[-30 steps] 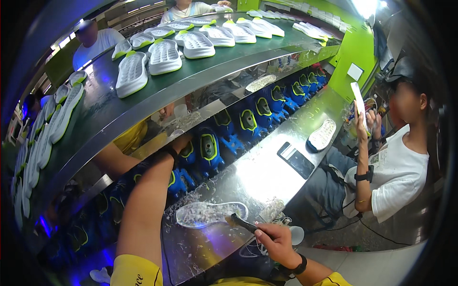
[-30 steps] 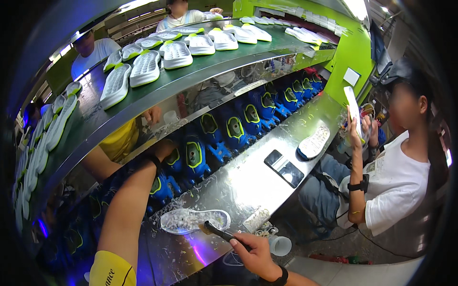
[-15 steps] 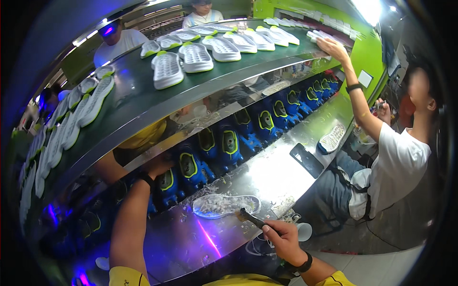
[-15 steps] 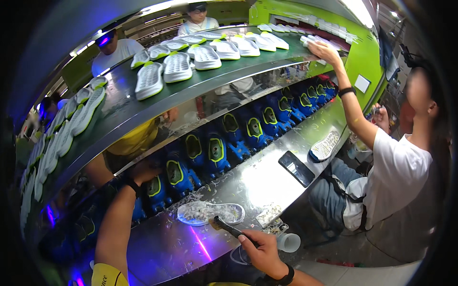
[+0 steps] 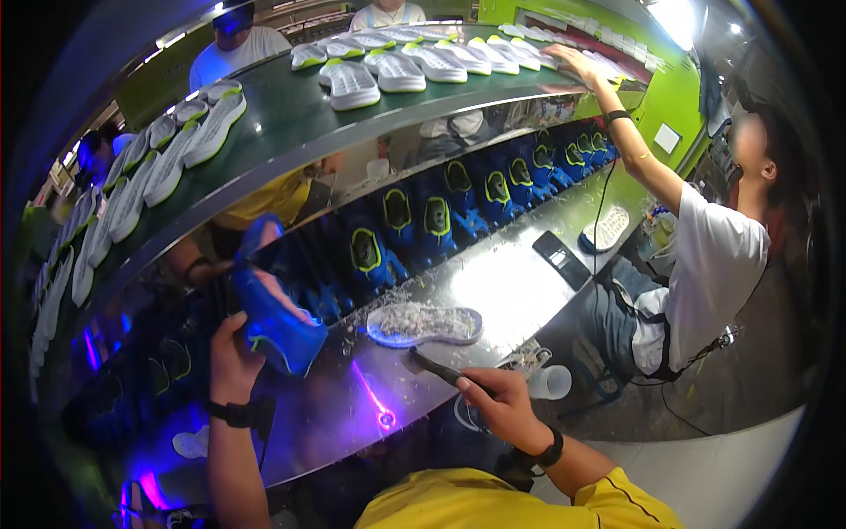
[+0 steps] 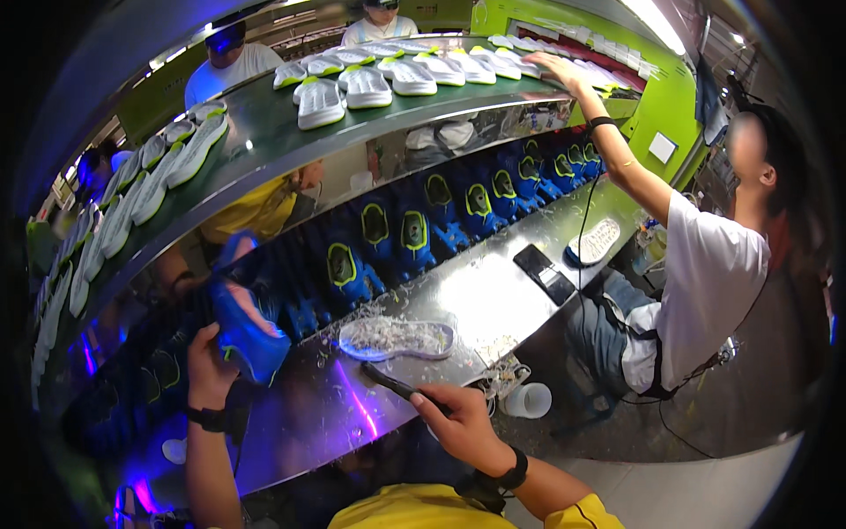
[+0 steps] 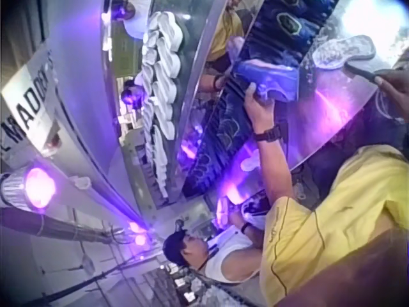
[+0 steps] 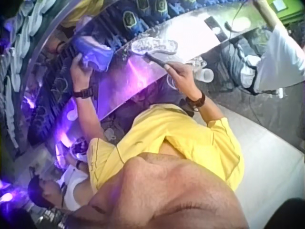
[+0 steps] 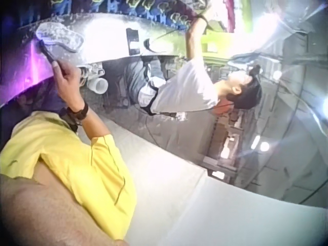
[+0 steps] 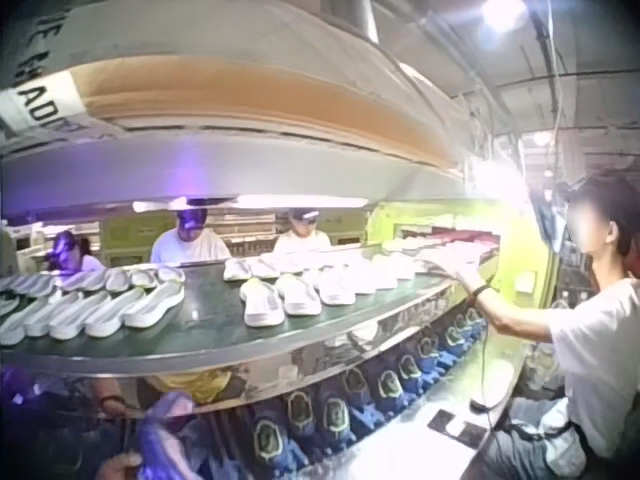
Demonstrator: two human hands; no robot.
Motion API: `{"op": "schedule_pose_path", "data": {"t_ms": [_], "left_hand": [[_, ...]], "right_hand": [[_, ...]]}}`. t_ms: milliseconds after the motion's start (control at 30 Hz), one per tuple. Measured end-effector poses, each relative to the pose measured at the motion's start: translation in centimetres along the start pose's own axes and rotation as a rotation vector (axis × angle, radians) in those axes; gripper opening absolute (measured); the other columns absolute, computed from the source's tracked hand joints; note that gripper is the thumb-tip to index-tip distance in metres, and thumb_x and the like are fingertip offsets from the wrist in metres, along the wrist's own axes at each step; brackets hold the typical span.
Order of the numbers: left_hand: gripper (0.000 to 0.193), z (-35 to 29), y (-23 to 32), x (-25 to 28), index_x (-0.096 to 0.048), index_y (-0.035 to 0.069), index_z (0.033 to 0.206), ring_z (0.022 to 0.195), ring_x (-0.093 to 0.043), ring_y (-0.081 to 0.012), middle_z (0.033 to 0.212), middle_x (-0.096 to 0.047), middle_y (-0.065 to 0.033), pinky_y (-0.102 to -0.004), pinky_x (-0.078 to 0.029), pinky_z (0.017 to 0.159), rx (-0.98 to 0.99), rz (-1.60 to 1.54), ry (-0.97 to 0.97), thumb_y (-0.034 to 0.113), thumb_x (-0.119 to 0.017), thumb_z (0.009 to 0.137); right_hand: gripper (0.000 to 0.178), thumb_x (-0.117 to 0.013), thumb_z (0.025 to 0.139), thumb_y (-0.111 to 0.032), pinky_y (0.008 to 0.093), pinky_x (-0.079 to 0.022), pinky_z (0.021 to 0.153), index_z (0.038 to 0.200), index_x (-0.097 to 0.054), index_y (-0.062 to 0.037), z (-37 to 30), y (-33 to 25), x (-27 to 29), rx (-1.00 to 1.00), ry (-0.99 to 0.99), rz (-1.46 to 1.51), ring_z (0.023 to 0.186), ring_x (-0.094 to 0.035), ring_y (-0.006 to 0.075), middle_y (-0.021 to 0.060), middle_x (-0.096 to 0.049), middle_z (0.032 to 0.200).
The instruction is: The recorder is using a brush to apply adhesive to the bottom edges of blue shoe uppers on an assembly line.
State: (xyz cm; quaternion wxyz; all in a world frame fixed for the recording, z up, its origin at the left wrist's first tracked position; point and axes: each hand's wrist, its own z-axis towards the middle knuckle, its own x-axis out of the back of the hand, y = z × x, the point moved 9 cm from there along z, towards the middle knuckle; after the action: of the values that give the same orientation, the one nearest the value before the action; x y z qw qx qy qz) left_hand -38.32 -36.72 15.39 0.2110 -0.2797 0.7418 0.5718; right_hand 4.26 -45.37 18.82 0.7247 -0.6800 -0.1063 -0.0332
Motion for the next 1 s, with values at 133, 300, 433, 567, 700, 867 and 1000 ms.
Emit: {"op": "schedule_pose_path", "data": {"t_ms": [133, 300, 433, 567, 700, 867, 1000], "left_hand": [[0.061, -6.5, 0.6, 1.1, -0.056, 0.004, 0.144, 0.12, -0.067, -0.0282, 0.131, -0.068, -0.0117, -0.043, -0.053, 0.106, -0.141, 0.107, 0.237, 0.026, -0.078, 0.092], [0.081, -13.0, 1.4, -2.2, -0.053, 0.002, 0.143, 0.124, -0.063, -0.0243, 0.132, -0.064, -0.0122, -0.0401, -0.048, 0.11, -0.534, 0.808, 0.229, 0.016, -0.092, 0.073], [0.085, -16.4, -1.4, -2.4, -0.053, 0.002, 0.14, 0.12, -0.065, -0.0267, 0.131, -0.065, -0.0132, -0.0416, -0.051, 0.109, -0.677, 1.159, 0.182, 0.009, -0.094, 0.067], [0.081, -19.8, -3.3, -4.9, -0.051, 0.004, 0.142, 0.13, -0.061, -0.0356, 0.136, -0.064, -0.0162, -0.051, -0.041, 0.118, -0.798, 1.437, 0.163, 0.013, -0.087, 0.07], [0.074, -22.5, -5.4, -5.4, -0.048, 0.005, 0.143, 0.132, -0.06, -0.0395, 0.139, -0.062, -0.0182, -0.0621, -0.033, 0.122, -0.859, 1.661, 0.153, 0.02, -0.082, 0.079], [0.073, -24.5, -7.5, -3.5, -0.044, 0.004, 0.145, 0.135, -0.057, -0.0408, 0.139, -0.059, -0.0179, -0.0645, -0.03, 0.124, -0.894, 1.71, 0.181, 0.019, -0.08, 0.084], [0.07, -25.0, -8.1, -3.0, -0.044, 0.005, 0.142, 0.132, -0.059, -0.0401, 0.136, -0.061, -0.0179, -0.0657, -0.031, 0.123, -0.949, 1.711, 0.23, 0.022, -0.081, 0.085]], "right_hand": [[0.026, -0.077, 0.098, -0.018, 0.0294, -0.044, 0.057, 0.113, -0.076, 0.003, 0.0, -1.0, -3.5, -0.024, -0.089, -0.045, 0.065, -0.056, 0.0098, 0.0097, -0.069, 0.076], [0.028, -0.074, 0.1, -0.025, 0.0336, -0.047, 0.059, 0.113, -0.076, -0.0005, 0.0, -1.5, -7.2, 0.044, -0.213, -0.216, 0.064, -0.057, 0.0116, 0.0132, -0.069, 0.076], [0.027, -0.072, 0.102, -0.026, 0.0332, -0.046, 0.062, 0.107, -0.076, 0.0004, -0.5, 1.0, -10.2, -0.139, -0.336, -0.071, 0.065, -0.055, 0.0107, 0.0089, -0.064, 0.071], [0.027, -0.071, 0.104, -0.025, 0.0317, -0.044, 0.061, 0.102, -0.074, 0.0019, -0.5, 2.7, -12.4, -0.259, -0.402, -0.029, 0.067, -0.051, 0.0081, 0.0026, -0.058, 0.067], [0.028, -0.07, 0.102, -0.027, 0.0348, -0.043, 0.059, 0.101, -0.076, 0.0002, -0.5, 4.3, -15.0, -0.237, -0.402, -0.11, 0.063, -0.051, 0.01, 0.0062, -0.058, 0.065], [0.03, -0.069, 0.104, -0.025, 0.0331, -0.046, 0.064, 0.113, -0.075, 0.0029, -0.6, 5.5, -18.2, -0.19, -0.42, -0.212, 0.071, -0.053, 0.0099, 0.0066, -0.064, 0.075], [0.03, -0.069, 0.104, -0.024, 0.0332, -0.046, 0.064, 0.114, -0.076, 0.003, -1.0, 6.4, -19.7, -0.219, -0.449, -0.2, 0.07, -0.053, 0.0098, 0.0067, -0.063, 0.073]]}}
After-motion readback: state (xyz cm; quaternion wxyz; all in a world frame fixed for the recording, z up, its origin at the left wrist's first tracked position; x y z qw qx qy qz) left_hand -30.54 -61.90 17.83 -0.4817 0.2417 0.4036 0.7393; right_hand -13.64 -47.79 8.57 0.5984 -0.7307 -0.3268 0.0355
